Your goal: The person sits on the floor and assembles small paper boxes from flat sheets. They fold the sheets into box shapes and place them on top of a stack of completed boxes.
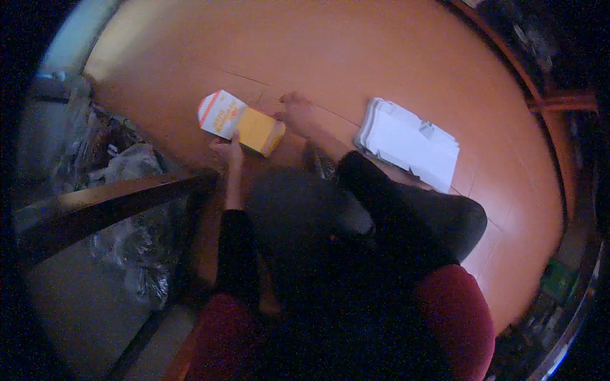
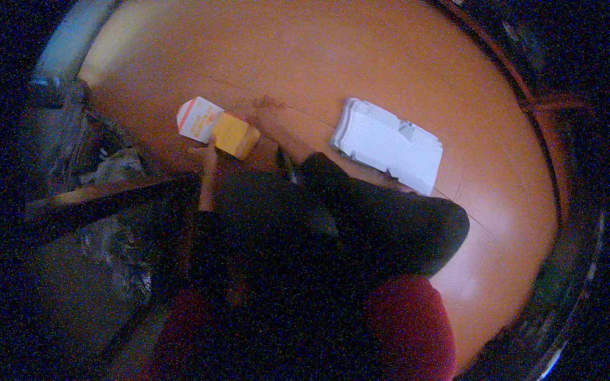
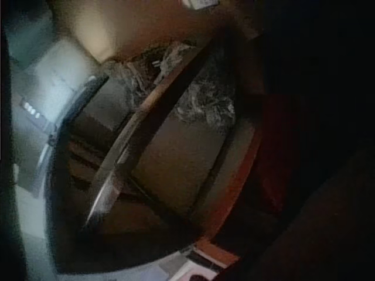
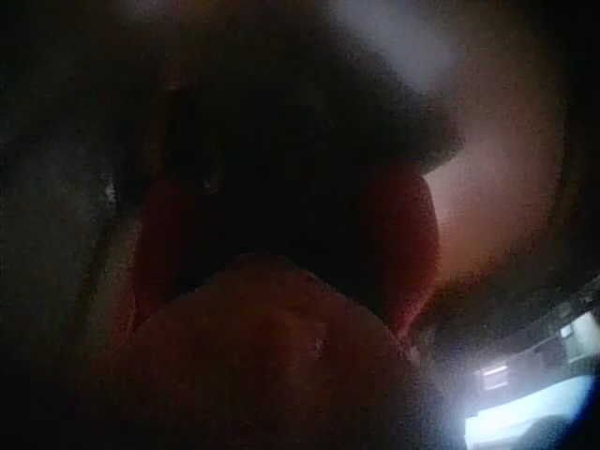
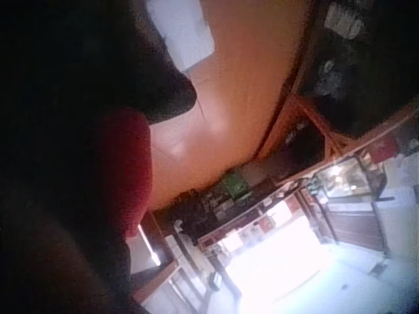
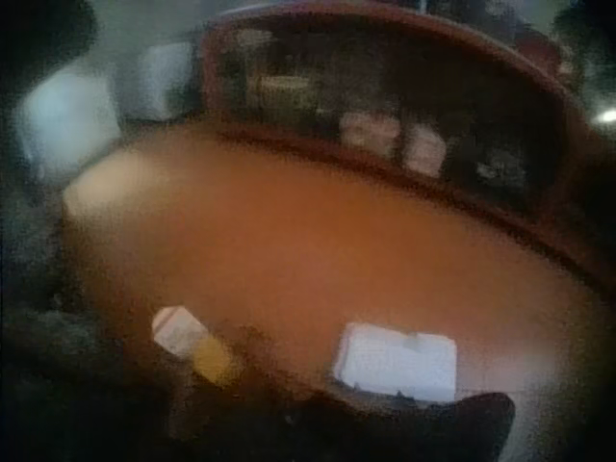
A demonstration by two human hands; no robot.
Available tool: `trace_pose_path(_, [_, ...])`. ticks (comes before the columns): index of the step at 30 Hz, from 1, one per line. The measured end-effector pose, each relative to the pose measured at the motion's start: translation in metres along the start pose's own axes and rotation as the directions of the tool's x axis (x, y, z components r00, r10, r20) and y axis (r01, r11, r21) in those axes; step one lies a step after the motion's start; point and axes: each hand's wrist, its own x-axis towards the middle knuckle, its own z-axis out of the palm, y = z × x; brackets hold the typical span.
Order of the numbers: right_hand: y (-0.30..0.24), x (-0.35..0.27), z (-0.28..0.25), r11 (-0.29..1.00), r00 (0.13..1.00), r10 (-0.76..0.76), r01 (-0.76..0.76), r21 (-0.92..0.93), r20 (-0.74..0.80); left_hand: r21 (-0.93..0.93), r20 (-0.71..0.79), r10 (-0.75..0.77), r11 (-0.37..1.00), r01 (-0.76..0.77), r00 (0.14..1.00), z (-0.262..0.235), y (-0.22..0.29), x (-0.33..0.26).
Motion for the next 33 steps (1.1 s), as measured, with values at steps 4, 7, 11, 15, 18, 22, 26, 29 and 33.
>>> trace_pose_path(4, [0.073,-0.074,-0.090,0.914,0.931,0.364,-0.352,0.203,-0.025,-0.119,-0.283,0.169,0.971,-0.209,0.944,0.002,-0.025,0.003])
trace_pose_path(7, [0.146,-0.141,-0.105,0.881,0.902,0.432,-0.420,-0.218,0.005,0.368,-0.087,0.631,0.740,-0.563,0.771,0.012,-0.025,0.005])
trace_pose_path(11, [0.180,-0.178,-0.096,0.905,0.917,0.375,-0.329,-0.269,0.138,0.431,0.220,0.552,0.684,-0.588,0.804,-0.007,0.003,-0.005])
trace_pose_path(15, [0.190,-0.154,-0.111,0.958,0.880,0.276,-0.217,-0.189,0.386,0.392,0.161,0.678,0.623,-0.677,0.717,-0.036,0.007,-0.007])
trace_pose_path(18, [0.212,-0.150,-0.122,0.899,0.789,0.267,-0.411,0.153,0.553,0.248,0.371,0.608,0.663,-0.706,0.702,-0.030,-0.013,0.038])
trace_pose_path(22, [0.221,-0.155,-0.109,0.939,0.832,0.335,-0.252,-0.236,0.443,0.212,0.452,0.718,0.491,-0.845,0.530,-0.022,0.011,0.013])
trace_pose_path(26, [0.206,-0.157,-0.123,0.885,0.836,0.466,-0.440,-0.152,0.291,0.292,0.508,0.697,0.413,-0.862,0.506,-0.004,-0.001,-0.011])
trace_pose_path(29, [0.174,-0.154,-0.167,0.860,0.842,0.507,-0.509,-0.038,0.186,0.152,0.551,0.640,0.554,-0.818,0.536,0.010,-0.006,-0.003])
trace_pose_path(33, [0.169,-0.145,-0.199,0.869,0.873,0.487,-0.481,0.117,-0.023,0.219,0.644,0.484,0.626,-0.749,0.592,0.027,0.002,0.009])
